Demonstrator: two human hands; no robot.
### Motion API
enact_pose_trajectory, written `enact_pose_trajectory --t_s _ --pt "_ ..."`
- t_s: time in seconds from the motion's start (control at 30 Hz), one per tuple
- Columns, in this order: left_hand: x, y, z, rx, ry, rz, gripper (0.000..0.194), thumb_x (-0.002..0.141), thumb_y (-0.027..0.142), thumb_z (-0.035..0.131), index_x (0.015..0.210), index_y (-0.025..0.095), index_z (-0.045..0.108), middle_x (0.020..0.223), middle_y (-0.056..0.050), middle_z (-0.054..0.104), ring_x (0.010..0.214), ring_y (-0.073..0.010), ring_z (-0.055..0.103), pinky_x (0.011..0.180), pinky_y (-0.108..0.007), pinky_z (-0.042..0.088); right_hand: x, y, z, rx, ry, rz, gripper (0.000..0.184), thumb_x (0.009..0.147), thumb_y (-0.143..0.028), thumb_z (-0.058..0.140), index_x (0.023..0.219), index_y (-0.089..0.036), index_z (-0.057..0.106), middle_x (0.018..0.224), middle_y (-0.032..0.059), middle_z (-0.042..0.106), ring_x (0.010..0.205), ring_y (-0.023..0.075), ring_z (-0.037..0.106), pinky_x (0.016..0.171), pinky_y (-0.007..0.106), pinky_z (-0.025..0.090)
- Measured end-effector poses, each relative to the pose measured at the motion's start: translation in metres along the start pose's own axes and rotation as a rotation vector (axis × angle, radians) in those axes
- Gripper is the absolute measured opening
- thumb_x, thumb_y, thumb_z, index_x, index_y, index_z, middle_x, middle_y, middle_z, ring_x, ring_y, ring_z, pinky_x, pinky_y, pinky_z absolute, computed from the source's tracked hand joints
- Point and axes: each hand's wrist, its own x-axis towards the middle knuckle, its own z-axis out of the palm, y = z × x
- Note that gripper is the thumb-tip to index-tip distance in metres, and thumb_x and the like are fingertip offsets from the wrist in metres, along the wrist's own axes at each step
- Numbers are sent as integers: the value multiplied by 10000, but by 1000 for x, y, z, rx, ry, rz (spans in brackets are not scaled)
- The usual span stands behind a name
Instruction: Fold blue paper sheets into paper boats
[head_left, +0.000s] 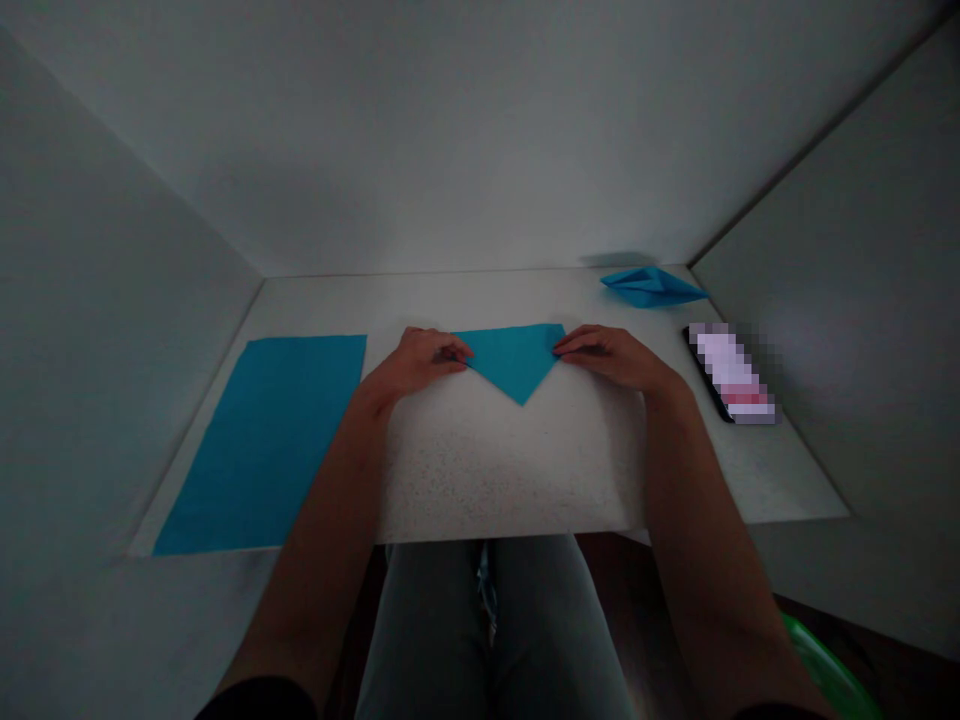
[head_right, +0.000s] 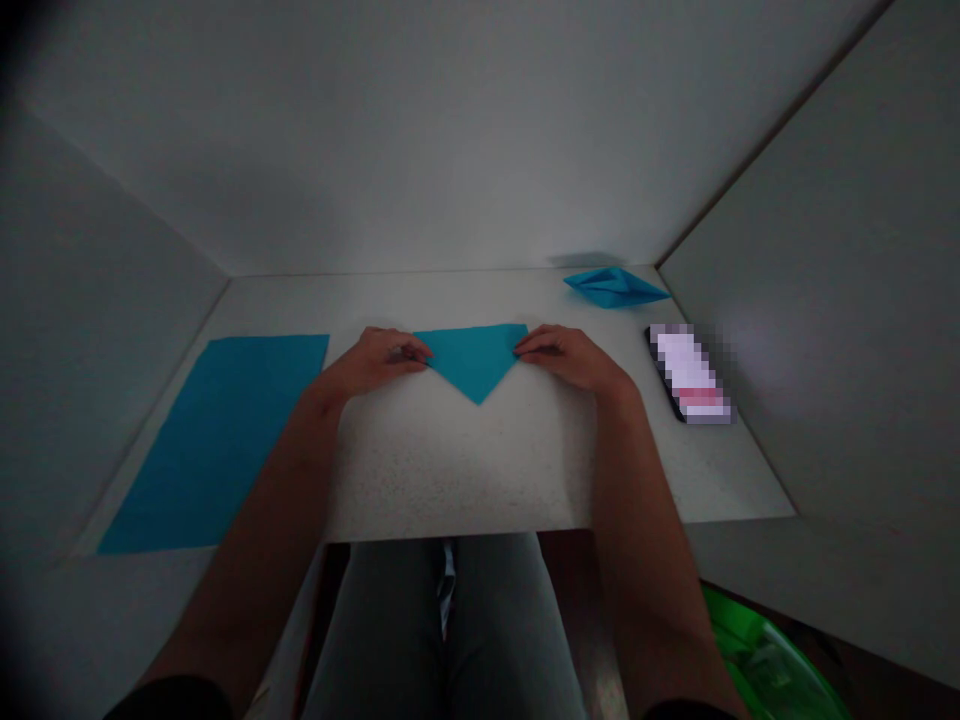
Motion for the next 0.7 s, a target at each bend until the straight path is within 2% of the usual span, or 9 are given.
enact_pose_trajectory --t_s 0.1,0.17,0.27,0.33,0.43,0.5,0.6,0.7 --pt "-1 3 1 126 21 15 186 949 366 761 1116 325 831 1114 -65 767 1126 -279 710 1125 -529 466 1 -1 2 20 25 -7 347 961 -644 692 1052 -350 851 1135 48 788 1051 292 745 1000 494 593" --pt "-1 4 2 184 52 5 168 953 336 768 1108 336 833 1254 -77 719 1258 -313 648 1183 -587 381 2 -2 6 13 47 24 371 954 -649 695 1070 -328 838 1070 57 780 962 287 736 906 476 607" --pt "0 4 6 231 76 -19 129 973 349 754 1072 353 836 1395 -62 654 1343 -328 568 1197 -590 330 4 -2 10 -28 101 81 429 935 -660 712 1139 -296 814 985 69 752 836 275 697 793 452 596" --pt "2 2 8 254 91 -31 119 988 363 733 1053 348 832 1422 -49 645 1349 -324 546 1194 -574 320 5 0 11 -71 147 82 447 919 -664 732 1134 -280 809 1017 85 729 825 271 675 790 455 589" --pt "5 0 12 266 126 -75 164 973 364 742 1119 316 798 1408 -66 664 1335 -331 548 1176 -555 332 7 6 10 -124 174 66 431 915 -666 740 1052 -263 809 1096 104 685 837 264 654 812 465 585" --pt "7 -1 15 267 164 -114 308 943 377 770 1239 296 750 1409 -93 663 1339 -350 545 1158 -549 351 9 9 9 -152 174 45 411 936 -657 721 998 -260 804 1101 109 666 869 271 653 850 482 584" --pt "8 -1 18 274 204 -143 465 913 424 794 1342 278 692 1438 -120 635 1362 -373 523 1148 -544 361 12 11 10 -214 173 -33 370 977 -631 688 964 -276 792 1121 114 673 1049 323 655 1016 550 542" --pt "7 -2 19 276 211 -158 489 889 459 814 1328 286 685 1444 -114 620 1362 -377 512 1146 -544 362 15 9 14 -263 173 -86 321 1013 -594 656 1001 -296 774 1268 117 689 1248 363 608 1156 613 438"
